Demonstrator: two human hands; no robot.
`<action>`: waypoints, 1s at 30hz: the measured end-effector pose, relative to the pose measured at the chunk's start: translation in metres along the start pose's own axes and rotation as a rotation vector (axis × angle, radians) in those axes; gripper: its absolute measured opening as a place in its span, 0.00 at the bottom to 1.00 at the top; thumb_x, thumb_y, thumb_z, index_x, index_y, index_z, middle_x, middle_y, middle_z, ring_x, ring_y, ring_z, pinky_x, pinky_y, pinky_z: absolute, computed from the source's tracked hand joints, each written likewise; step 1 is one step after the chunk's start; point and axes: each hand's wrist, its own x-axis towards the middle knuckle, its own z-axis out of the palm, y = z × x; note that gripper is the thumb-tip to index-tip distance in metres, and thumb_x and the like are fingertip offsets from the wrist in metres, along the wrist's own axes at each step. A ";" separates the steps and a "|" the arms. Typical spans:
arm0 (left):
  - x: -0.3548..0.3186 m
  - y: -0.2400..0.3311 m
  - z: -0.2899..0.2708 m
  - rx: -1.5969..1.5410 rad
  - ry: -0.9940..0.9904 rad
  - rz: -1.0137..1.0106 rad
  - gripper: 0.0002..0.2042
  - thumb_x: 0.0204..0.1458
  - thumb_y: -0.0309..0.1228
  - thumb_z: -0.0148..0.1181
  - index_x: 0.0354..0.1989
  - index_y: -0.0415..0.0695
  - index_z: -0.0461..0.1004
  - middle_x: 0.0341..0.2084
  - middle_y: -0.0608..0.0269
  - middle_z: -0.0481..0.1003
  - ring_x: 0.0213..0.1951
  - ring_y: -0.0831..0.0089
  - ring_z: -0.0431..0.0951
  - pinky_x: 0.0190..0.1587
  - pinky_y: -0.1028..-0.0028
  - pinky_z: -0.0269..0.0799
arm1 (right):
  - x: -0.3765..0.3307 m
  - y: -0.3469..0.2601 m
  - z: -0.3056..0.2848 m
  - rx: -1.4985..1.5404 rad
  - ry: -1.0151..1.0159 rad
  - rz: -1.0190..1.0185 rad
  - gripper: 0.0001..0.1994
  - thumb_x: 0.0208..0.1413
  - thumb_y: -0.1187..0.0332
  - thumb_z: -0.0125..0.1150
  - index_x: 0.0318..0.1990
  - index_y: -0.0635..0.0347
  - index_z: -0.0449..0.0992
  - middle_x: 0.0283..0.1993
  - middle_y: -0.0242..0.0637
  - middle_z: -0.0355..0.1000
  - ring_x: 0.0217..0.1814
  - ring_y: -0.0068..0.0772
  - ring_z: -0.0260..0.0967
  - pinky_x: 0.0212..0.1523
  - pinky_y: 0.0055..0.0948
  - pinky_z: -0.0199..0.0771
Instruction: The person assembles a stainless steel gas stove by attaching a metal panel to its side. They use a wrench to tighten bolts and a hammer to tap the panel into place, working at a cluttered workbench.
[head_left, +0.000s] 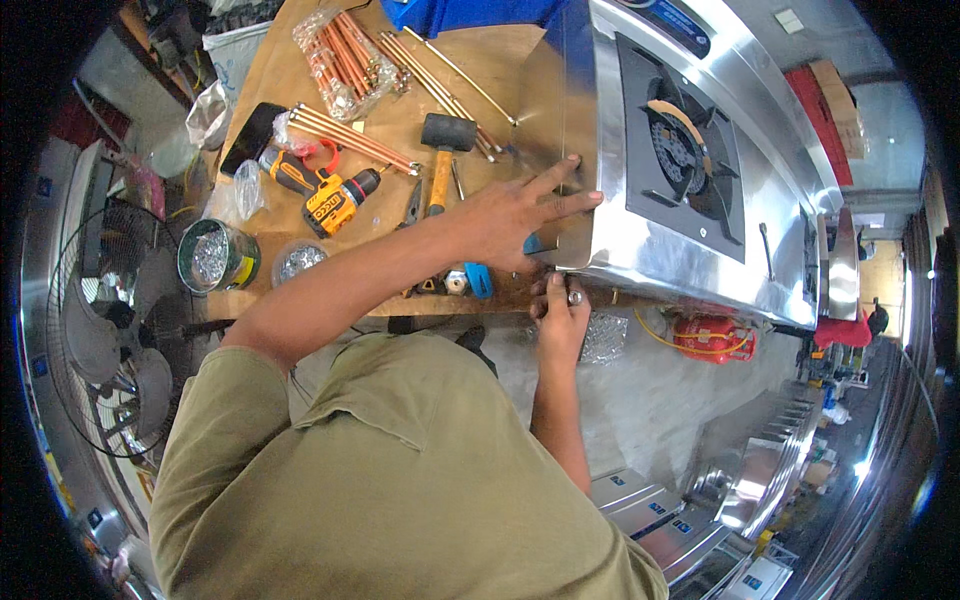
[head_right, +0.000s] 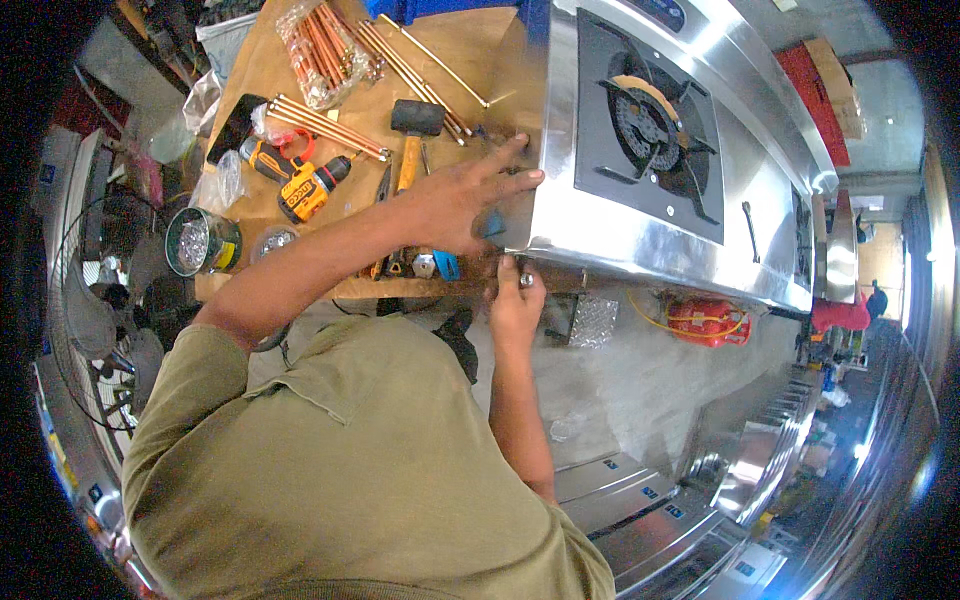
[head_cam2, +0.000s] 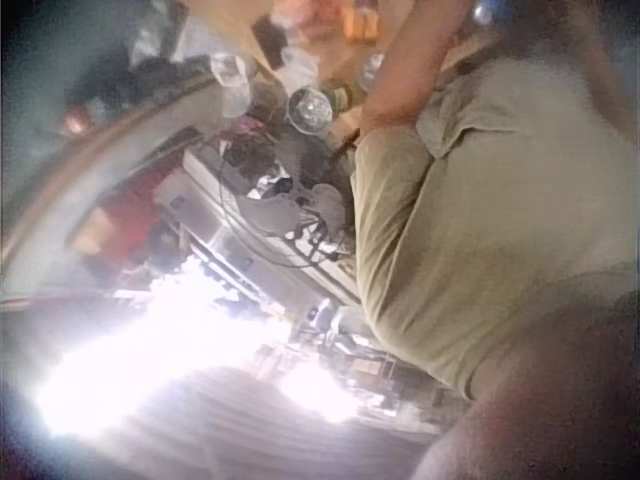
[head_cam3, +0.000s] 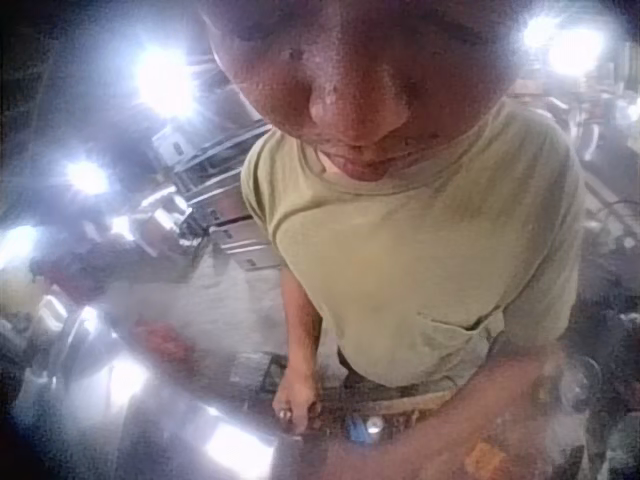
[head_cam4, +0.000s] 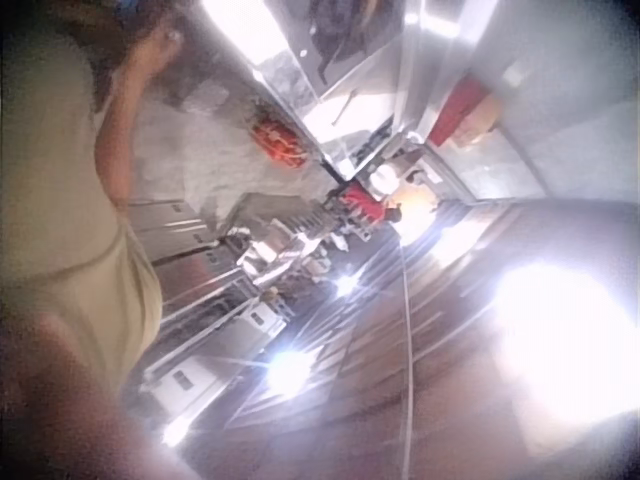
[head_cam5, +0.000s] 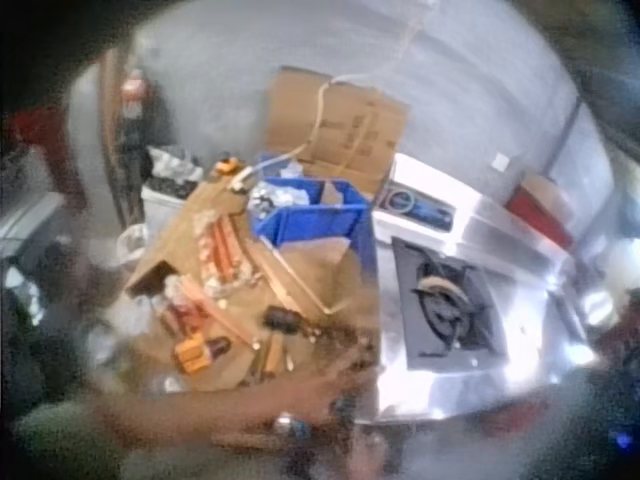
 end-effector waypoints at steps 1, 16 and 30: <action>-0.001 -0.003 0.004 0.002 0.060 0.019 0.58 0.28 0.39 0.78 0.73 0.60 0.47 0.72 0.41 0.39 0.57 0.40 0.70 0.54 0.54 0.73 | 0.002 -0.002 -0.005 -0.091 -0.033 -0.031 0.12 0.63 0.61 0.58 0.34 0.62 0.75 0.27 0.34 0.73 0.24 0.23 0.66 0.25 0.27 0.66; 0.017 -0.027 0.029 -0.087 0.210 0.288 0.61 0.21 0.44 0.79 0.71 0.51 0.50 0.72 0.40 0.41 0.70 0.36 0.45 0.70 0.51 0.52 | -0.002 -0.002 0.007 -0.215 0.242 -0.208 0.07 0.59 0.67 0.62 0.33 0.61 0.77 0.27 0.38 0.74 0.26 0.33 0.70 0.27 0.31 0.67; 0.015 -0.026 0.024 -0.027 0.209 0.252 0.63 0.24 0.42 0.80 0.74 0.59 0.44 0.73 0.46 0.38 0.71 0.42 0.47 0.68 0.53 0.56 | 0.000 -0.002 -0.005 0.547 -0.183 0.264 0.11 0.67 0.59 0.50 0.41 0.56 0.71 0.30 0.30 0.70 0.19 0.17 0.58 0.18 0.19 0.54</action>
